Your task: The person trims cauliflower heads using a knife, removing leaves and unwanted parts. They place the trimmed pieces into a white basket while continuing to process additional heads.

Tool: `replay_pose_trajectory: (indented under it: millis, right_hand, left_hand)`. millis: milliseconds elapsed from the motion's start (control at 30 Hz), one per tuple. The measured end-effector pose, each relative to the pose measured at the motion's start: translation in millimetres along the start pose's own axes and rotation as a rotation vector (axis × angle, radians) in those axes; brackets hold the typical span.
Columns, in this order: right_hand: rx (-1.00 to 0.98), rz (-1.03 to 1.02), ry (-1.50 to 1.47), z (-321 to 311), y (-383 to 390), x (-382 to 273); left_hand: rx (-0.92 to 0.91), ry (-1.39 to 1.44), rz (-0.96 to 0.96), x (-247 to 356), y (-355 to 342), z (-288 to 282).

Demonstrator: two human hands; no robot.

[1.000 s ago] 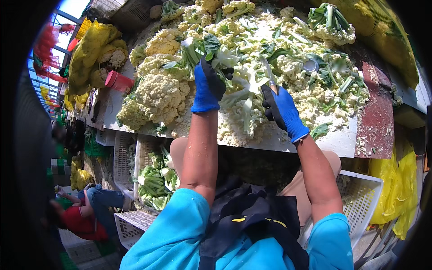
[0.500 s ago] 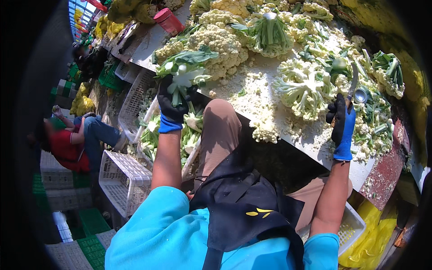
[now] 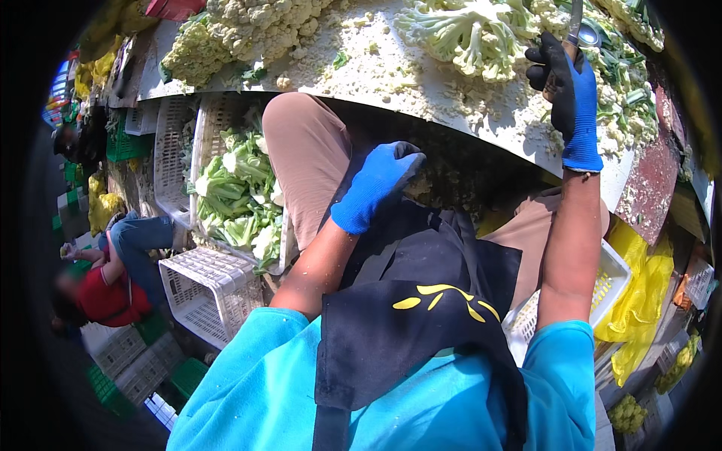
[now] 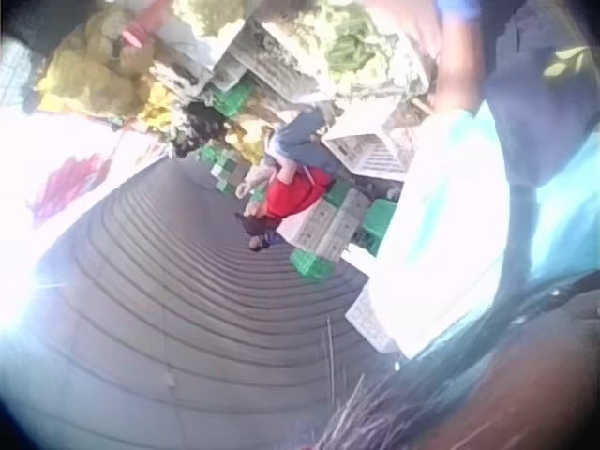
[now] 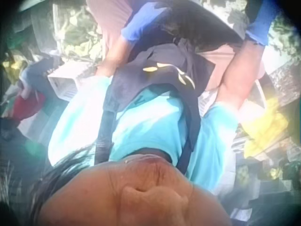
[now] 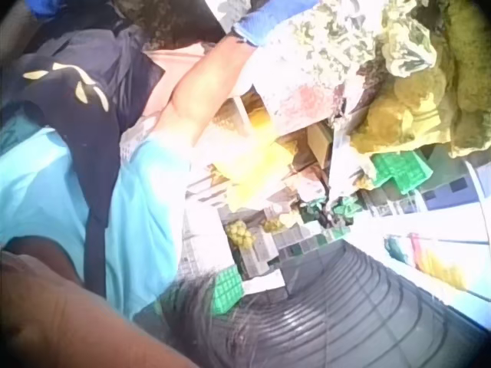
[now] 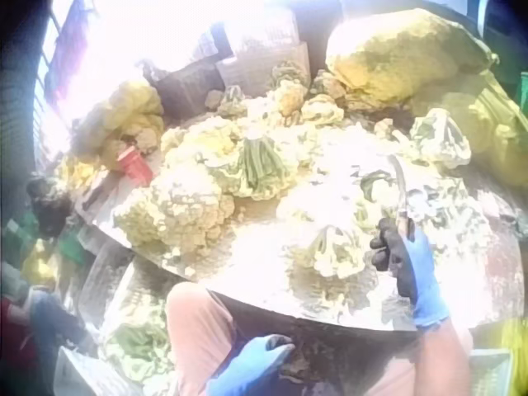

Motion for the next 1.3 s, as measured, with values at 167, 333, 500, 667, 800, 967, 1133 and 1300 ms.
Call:
replay_pose_trajectory:
  millis: [167, 333, 500, 667, 800, 967, 1133, 1300]
  right_hand:
    - [-0.054, -0.3, 0.202, -29, 1, 0]
    - [0.243, -0.143, -0.034, -8, 25, -62]
    - [0.144, 0.004, 0.134, -42, 40, -24]
    - [0.21, 0.38, -0.436, -13, 15, -48]
    - [0.099, 0.211, -0.284, -2, 13, -38]
    - [0.283, -0.044, 0.393, 5, 27, 10]
    - [0.213, 0.009, 0.662, 32, 109, -19]
    - [0.331, -0.127, -0.586, -13, 224, -5]
  left_hand:
    - [-0.492, -0.811, -0.057, -189, -127, 64]
    - [-0.251, -1.061, -0.082, -303, -155, 86]
    - [-0.415, -1.174, -0.026, -322, -166, 76]
    - [-0.539, -1.119, 0.097, -319, -185, 74]
    - [-0.68, -1.062, 0.381, -267, -187, 86]
    - [-0.655, -0.643, 0.619, -127, -138, 82]
    - [-0.085, -0.16, 0.672, 39, -23, 41]
    - [0.022, -0.702, 1.527, 99, 60, 100]
Point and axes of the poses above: each hand's wrist, its own y-axis away from the middle knuckle, its own z-axis out of the palm, x = y × z, the point moved 1 cm from there along -y, towards the middle knuckle, and after that the axes turned 6 degrees about y, right-handed, at the moved point
